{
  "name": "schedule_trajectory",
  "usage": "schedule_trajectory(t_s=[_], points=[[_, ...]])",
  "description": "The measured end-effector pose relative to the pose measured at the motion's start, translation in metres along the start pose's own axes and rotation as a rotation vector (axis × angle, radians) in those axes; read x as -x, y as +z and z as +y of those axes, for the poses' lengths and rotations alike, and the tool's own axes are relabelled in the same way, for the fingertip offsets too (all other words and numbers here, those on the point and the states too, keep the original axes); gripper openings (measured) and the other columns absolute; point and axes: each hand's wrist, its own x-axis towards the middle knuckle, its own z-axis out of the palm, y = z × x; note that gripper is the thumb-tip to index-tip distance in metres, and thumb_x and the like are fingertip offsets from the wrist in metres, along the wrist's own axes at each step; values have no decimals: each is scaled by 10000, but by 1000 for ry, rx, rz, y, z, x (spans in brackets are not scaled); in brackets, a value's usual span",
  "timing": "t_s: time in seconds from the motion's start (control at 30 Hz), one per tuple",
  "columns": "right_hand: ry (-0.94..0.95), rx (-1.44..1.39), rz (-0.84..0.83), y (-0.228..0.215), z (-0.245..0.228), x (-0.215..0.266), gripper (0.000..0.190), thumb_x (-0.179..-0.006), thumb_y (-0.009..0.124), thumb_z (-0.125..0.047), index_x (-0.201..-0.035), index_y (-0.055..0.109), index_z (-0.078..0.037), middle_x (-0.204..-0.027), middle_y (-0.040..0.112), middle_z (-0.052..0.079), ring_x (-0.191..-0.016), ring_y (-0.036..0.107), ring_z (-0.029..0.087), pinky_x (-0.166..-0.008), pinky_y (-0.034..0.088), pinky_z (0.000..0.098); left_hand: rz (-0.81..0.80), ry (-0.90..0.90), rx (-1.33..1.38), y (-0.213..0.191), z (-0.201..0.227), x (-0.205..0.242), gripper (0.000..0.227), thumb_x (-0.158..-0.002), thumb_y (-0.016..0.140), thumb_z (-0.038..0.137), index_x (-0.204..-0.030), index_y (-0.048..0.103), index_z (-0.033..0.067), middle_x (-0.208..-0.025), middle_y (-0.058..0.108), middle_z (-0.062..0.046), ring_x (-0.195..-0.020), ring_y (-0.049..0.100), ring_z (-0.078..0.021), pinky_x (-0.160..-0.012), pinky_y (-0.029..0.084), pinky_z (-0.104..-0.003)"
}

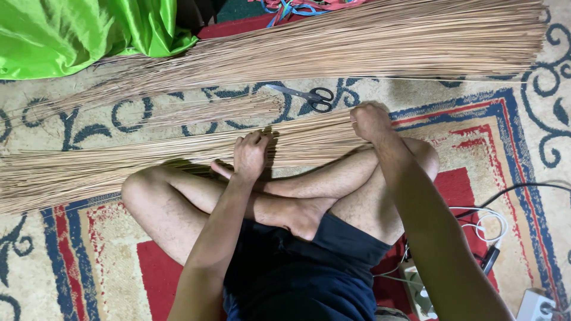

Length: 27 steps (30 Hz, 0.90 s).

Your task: Bundling and trimming long reeds to prepare them for a craft project

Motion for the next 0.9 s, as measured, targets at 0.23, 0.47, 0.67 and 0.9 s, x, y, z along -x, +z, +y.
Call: schedule_trajectory(t_s=[0.23, 0.47, 0.67, 0.9], points=[[-2, -7, -5, 0, -2, 0, 281, -870, 654, -214, -1105, 804, -184, -1130, 752, 101, -1168, 692, 319, -987, 582, 477, -11, 0, -10, -3, 2, 0, 116, -858, 656, 123, -912, 712, 209, -828, 563, 9, -808, 642, -217, -699, 442, -354], [-21, -8, -28, 21, 10, -12, 270, -874, 670, -226, -1101, 798, -155, -1112, 738, 122, -1166, 685, 337, -984, 575, 502, -70, -37, 9, -4, 3, 1, 167, -863, 661, 97, -958, 727, 217, -912, 609, -4, -856, 666, -224, -736, 459, -364], [-42, -73, -19, 9, 8, 0, 267, -875, 662, -229, -1093, 783, -133, -1093, 720, 148, -1163, 672, 366, -979, 563, 519, -93, -60, 13, 1, 1, 3, 160, -885, 667, 122, -965, 738, 241, -915, 624, 7, -846, 670, -217, -738, 459, -357], [-188, -458, -49, -51, -1, 36, 228, -845, 646, -117, -1021, 740, -6, -1022, 709, 313, -1106, 651, 500, -922, 526, 603, -73, -71, 88, -39, -5, -14, 161, -883, 699, 131, -1010, 745, 219, -899, 673, -43, -919, 665, -284, -721, 492, -398]])
